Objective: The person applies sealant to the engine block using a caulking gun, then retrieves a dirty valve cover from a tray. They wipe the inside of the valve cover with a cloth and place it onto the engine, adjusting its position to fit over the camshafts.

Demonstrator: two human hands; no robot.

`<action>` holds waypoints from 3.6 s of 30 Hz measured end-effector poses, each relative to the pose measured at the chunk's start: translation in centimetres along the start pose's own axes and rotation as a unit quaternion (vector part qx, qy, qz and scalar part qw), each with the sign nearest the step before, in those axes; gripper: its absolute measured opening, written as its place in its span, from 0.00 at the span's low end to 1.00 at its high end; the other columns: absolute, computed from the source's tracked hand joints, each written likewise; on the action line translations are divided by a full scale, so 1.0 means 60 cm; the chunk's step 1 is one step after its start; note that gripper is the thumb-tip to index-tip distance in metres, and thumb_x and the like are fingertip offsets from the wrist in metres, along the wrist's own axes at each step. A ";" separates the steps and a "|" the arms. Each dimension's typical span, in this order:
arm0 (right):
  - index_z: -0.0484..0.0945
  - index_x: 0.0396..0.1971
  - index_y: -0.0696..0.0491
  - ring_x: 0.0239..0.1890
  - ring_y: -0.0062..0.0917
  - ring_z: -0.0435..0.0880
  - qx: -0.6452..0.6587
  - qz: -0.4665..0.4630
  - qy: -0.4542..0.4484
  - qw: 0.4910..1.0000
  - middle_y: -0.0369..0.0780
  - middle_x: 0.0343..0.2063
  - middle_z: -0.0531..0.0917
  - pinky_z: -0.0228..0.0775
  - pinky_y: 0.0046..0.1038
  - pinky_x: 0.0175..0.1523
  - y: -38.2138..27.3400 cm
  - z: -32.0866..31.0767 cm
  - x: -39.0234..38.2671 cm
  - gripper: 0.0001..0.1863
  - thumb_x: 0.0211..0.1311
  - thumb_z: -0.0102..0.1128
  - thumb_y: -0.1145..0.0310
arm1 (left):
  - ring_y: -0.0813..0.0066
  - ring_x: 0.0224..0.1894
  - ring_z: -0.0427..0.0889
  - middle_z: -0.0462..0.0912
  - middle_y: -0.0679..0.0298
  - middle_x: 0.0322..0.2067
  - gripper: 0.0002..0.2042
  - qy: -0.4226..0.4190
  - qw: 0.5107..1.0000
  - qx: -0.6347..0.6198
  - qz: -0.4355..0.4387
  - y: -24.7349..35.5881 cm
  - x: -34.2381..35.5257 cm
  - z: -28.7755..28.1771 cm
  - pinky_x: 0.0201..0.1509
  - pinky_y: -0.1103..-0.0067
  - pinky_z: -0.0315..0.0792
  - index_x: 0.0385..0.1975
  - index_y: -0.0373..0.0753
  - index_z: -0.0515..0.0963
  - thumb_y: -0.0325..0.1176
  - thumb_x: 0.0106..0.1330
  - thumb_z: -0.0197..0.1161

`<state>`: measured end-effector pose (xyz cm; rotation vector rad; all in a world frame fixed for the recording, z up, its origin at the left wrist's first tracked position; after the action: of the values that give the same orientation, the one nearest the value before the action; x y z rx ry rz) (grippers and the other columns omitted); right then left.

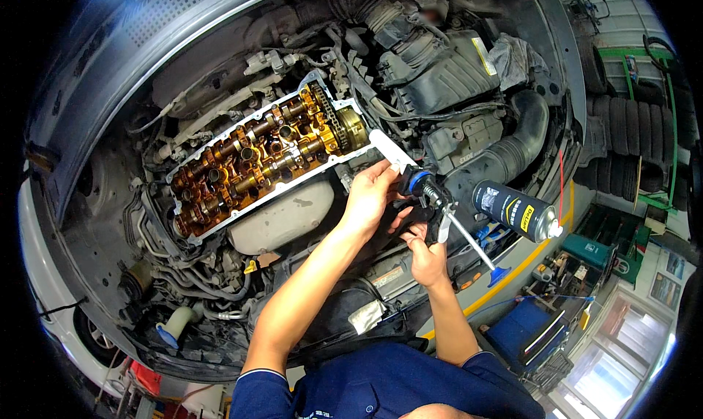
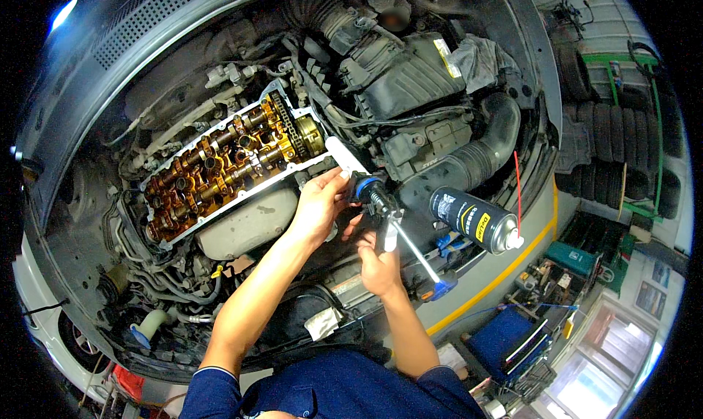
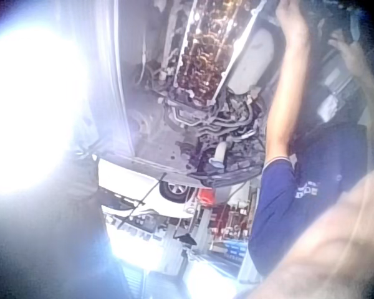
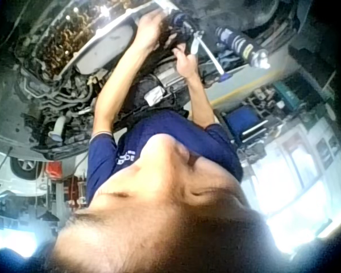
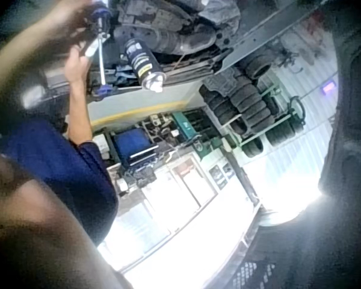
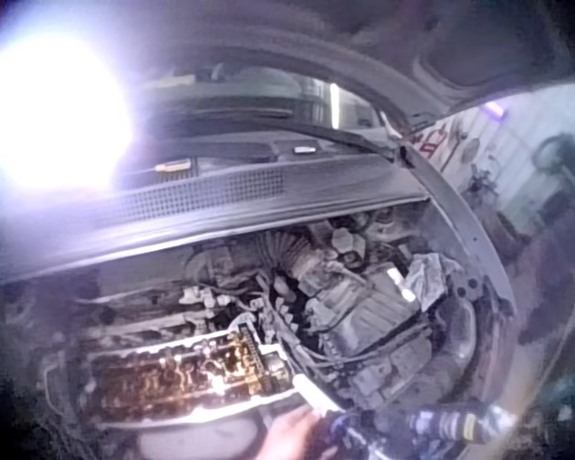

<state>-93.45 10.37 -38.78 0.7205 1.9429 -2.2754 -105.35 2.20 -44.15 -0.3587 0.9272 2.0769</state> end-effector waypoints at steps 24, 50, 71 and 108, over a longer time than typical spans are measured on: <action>0.71 0.62 0.63 0.53 0.30 0.84 -0.047 0.016 0.002 0.999 0.46 0.50 0.83 0.76 0.30 0.61 -0.005 -0.008 -0.013 0.25 0.65 0.42 0.84 | 0.76 0.40 0.85 0.88 0.64 0.41 0.16 -0.006 1.000 -0.017 -0.007 0.003 -0.014 0.009 0.49 0.74 0.81 0.58 0.32 0.79 0.38 0.83 0.56; 0.77 0.60 0.58 0.42 0.25 0.79 0.045 0.021 -0.133 0.990 0.39 0.46 0.83 0.73 0.29 0.47 -0.026 -0.121 -0.430 0.43 0.67 0.67 0.31 | 0.77 0.43 0.87 0.88 0.63 0.43 0.15 0.027 0.992 0.009 0.120 -0.084 -0.429 0.149 0.52 0.79 0.81 0.58 0.33 0.77 0.34 0.79 0.65; 0.75 0.29 0.57 0.20 0.20 0.61 0.161 -0.053 -0.200 0.965 0.32 0.18 0.65 0.51 0.26 0.26 0.047 -0.135 -0.850 0.43 0.73 0.47 0.24 | 0.72 0.49 0.84 0.84 0.61 0.49 0.14 0.013 0.977 0.036 0.210 -0.339 -0.789 0.158 0.54 0.72 0.78 0.58 0.35 0.74 0.31 0.78 0.64; 0.65 0.34 0.46 0.20 0.13 0.56 0.540 -0.379 0.554 0.508 0.28 0.22 0.61 0.47 0.20 0.24 0.707 -0.868 -2.251 0.18 0.88 0.48 0.53 | 0.68 0.44 0.88 0.89 0.55 0.43 0.14 -0.645 0.510 0.544 -0.166 -2.063 -1.504 0.797 0.53 0.69 0.82 0.50 0.24 0.82 0.34 0.79 0.65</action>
<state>57.01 17.65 -30.45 2.1900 0.2022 -4.2738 50.44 34.86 -23.68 1.4027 0.7917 0.5526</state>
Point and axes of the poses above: each hand's wrist, its own x-axis towards the middle knuckle, its own z-axis out of the palm, y = z × x, the point moved 8 cm from there along x, towards the middle knuckle
